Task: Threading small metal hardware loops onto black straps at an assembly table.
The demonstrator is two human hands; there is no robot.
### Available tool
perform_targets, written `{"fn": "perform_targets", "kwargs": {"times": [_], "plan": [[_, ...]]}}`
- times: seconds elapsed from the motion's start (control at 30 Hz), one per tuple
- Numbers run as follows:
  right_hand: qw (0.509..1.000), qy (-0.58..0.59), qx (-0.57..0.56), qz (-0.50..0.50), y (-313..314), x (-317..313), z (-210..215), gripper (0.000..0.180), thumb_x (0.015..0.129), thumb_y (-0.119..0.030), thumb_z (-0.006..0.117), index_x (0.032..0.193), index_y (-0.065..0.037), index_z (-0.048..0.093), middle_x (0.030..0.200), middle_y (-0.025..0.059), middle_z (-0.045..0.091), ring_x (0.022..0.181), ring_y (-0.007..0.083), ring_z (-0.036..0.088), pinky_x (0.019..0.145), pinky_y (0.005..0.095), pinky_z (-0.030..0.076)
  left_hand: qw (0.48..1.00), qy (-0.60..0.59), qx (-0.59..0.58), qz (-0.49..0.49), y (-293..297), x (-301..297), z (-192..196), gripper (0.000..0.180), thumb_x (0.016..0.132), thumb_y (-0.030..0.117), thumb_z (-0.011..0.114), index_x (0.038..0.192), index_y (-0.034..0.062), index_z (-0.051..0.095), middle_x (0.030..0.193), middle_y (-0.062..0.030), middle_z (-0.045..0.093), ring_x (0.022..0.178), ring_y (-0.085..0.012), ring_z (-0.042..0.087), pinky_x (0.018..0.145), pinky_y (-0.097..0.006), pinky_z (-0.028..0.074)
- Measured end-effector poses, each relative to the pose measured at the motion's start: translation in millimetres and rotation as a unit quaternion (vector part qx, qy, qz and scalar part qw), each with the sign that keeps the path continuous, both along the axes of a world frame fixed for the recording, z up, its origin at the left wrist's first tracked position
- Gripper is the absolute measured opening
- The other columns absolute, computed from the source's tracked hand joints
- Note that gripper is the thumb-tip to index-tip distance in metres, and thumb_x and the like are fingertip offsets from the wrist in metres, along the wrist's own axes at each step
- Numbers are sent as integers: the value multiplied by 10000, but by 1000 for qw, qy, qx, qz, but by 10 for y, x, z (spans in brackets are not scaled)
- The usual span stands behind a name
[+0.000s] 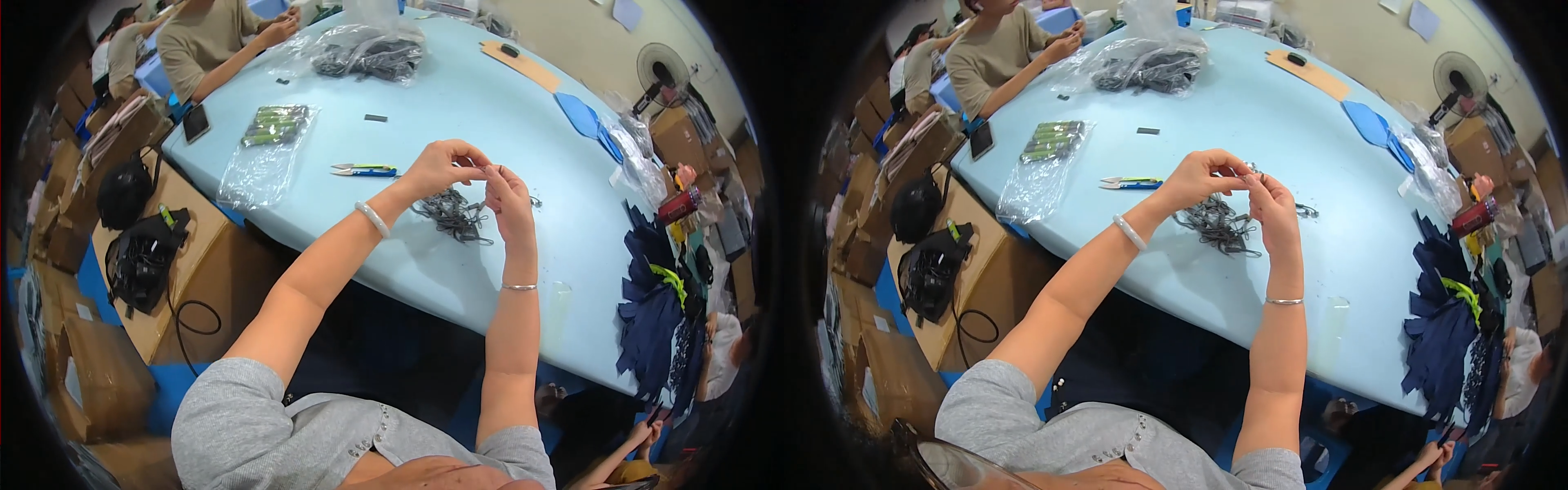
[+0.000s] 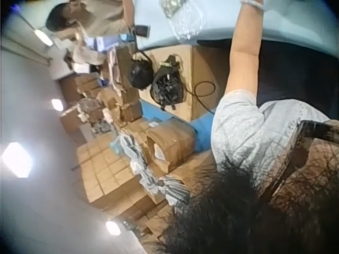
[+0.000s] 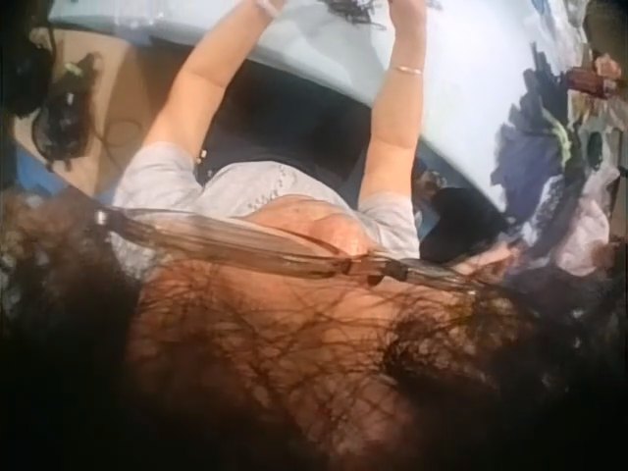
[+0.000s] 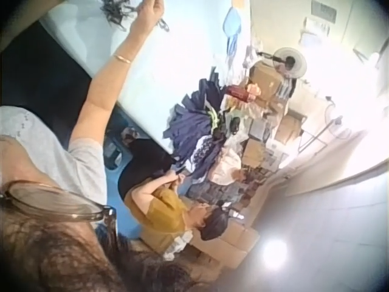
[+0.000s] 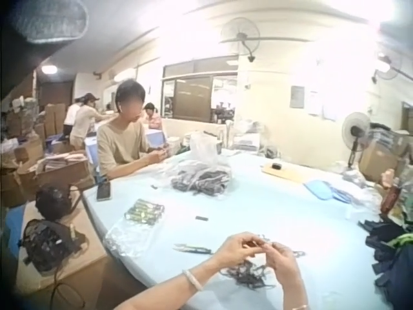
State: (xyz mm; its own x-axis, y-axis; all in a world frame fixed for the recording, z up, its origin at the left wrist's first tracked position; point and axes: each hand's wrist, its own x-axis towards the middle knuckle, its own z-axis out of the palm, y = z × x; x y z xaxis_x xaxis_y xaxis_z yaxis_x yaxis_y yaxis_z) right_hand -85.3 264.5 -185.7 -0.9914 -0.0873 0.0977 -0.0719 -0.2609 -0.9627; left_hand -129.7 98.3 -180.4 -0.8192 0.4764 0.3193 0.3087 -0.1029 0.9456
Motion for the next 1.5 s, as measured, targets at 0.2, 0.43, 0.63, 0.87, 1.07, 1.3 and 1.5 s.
{"fn": "perform_targets", "kwargs": {"times": [0.2, 0.43, 0.63, 0.87, 1.07, 1.3, 1.5], "plan": [[999, -3, -4, -39, 4, 21, 42, 191, 918, -221, 570, 950, -32, 569, 673, -71, 438, 535, 4, 308, 472, 177, 256, 998, 47, 16, 39, 98, -130, -29, 132, 825, 73, 673, 950, 30, 687, 902, -34, 662, 785, -92, 612, 633, -225, 511], [996, -8, 60, -62, 76, -17, 4, 192, 954, -206, 492, 967, -28, 562, 705, -39, 467, 579, 22, 358, 493, 180, 288, 995, -42, 94, 0, 144, -231, -184, 157, 841, 64, 653, 993, 25, 641, 1002, -60, 675, 827, -80, 613, 639, -224, 474], [993, -25, 115, -1, 42, -14, 25, 233, 957, -232, 490, 944, -29, 605, 676, -69, 434, 572, 6, 342, 463, 159, 252, 996, 10, 88, 6, 120, -218, -248, 194, 818, 101, 697, 990, 30, 640, 849, -26, 655, 748, -69, 591, 622, -199, 459], [986, 9, 152, -65, -28, 11, -2, 151, 935, -197, 543, 899, -54, 576, 665, -63, 441, 547, -3, 336, 453, 154, 235, 991, 38, 120, 50, 113, -114, -246, 231, 767, 150, 732, 924, 9, 638, 836, -68, 665, 772, -119, 625, 716, -259, 510], [989, 55, 111, -85, -113, 5, 0, 99, 903, -145, 584, 873, -51, 582, 673, -45, 497, 567, 12, 393, 481, 162, 300, 991, -23, 122, 57, -33, -125, -265, 191, 775, 89, 736, 931, 6, 663, 861, -64, 689, 803, -99, 652, 667, -210, 510], [978, 47, 172, -111, -4, 67, 51, 109, 871, -136, 621, 870, -28, 612, 696, -38, 540, 613, 25, 457, 522, 166, 339, 993, -53, 104, 16, 29, -98, -220, 192, 791, 38, 709, 973, -4, 666, 883, -68, 689, 816, -107, 651, 718, -220, 523], [966, 59, 226, -110, -46, 81, 93, 116, 859, -123, 627, 854, -7, 617, 688, -32, 554, 624, 40, 479, 547, 190, 371, 997, -43, 69, 4, -33, -95, -202, 177, 789, 23, 704, 961, -8, 681, 870, -67, 688, 810, -107, 652, 710, -212, 531]]}}
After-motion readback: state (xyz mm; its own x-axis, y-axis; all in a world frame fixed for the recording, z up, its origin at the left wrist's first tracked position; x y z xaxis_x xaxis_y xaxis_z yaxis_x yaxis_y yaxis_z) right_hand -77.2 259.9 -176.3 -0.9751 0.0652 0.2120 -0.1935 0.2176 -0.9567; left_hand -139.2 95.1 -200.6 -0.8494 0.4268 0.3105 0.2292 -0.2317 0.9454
